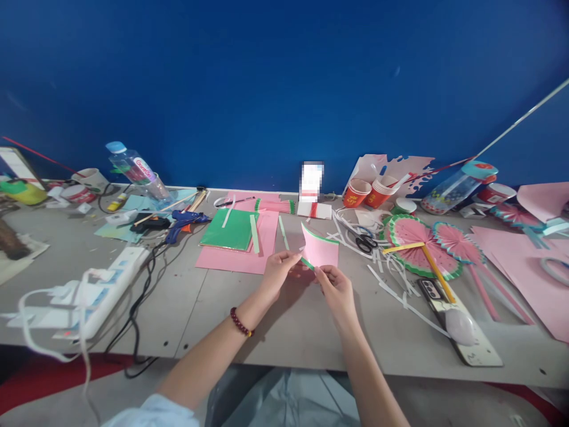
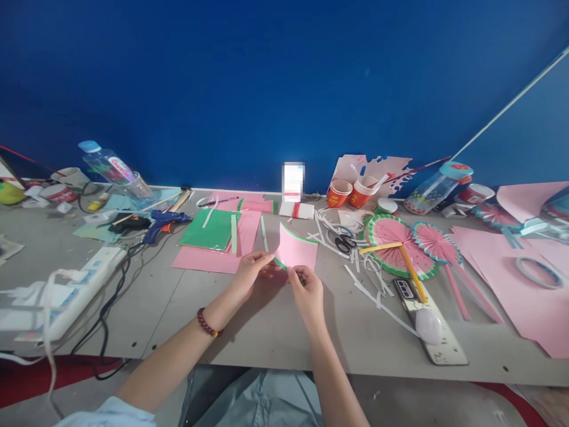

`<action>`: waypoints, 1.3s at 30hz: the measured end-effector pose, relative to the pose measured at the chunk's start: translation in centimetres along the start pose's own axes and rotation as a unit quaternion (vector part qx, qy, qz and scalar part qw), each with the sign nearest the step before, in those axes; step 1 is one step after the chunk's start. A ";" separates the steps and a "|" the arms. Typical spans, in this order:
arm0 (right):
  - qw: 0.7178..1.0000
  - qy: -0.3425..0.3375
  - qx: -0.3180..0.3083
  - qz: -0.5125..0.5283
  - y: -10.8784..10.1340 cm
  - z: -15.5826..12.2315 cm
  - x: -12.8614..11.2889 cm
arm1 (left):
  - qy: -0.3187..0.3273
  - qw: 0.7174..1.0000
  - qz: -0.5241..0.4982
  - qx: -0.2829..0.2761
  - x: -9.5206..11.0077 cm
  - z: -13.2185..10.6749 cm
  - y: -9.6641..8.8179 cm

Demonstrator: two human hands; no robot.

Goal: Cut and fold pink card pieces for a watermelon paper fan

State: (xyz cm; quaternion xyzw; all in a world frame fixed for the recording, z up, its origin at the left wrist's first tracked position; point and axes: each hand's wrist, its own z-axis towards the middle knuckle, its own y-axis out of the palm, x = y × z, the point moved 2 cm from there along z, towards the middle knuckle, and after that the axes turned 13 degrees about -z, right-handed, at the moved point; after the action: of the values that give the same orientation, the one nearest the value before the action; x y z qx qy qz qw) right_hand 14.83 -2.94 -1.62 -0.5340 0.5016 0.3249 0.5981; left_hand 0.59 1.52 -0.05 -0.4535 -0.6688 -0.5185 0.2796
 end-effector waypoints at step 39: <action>1.000 0.007 -0.013 0.000 0.5 0.1 0.2 | 0.014 0.997 -0.060 -0.039 -0.9 -0.5 0.6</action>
State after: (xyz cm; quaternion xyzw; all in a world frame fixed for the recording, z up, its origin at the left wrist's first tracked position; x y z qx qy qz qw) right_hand 14.47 -2.78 -2.01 -0.5442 0.5009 0.3277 0.5878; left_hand 1.50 0.77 -0.40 -0.4163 -0.6701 -0.5659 0.2395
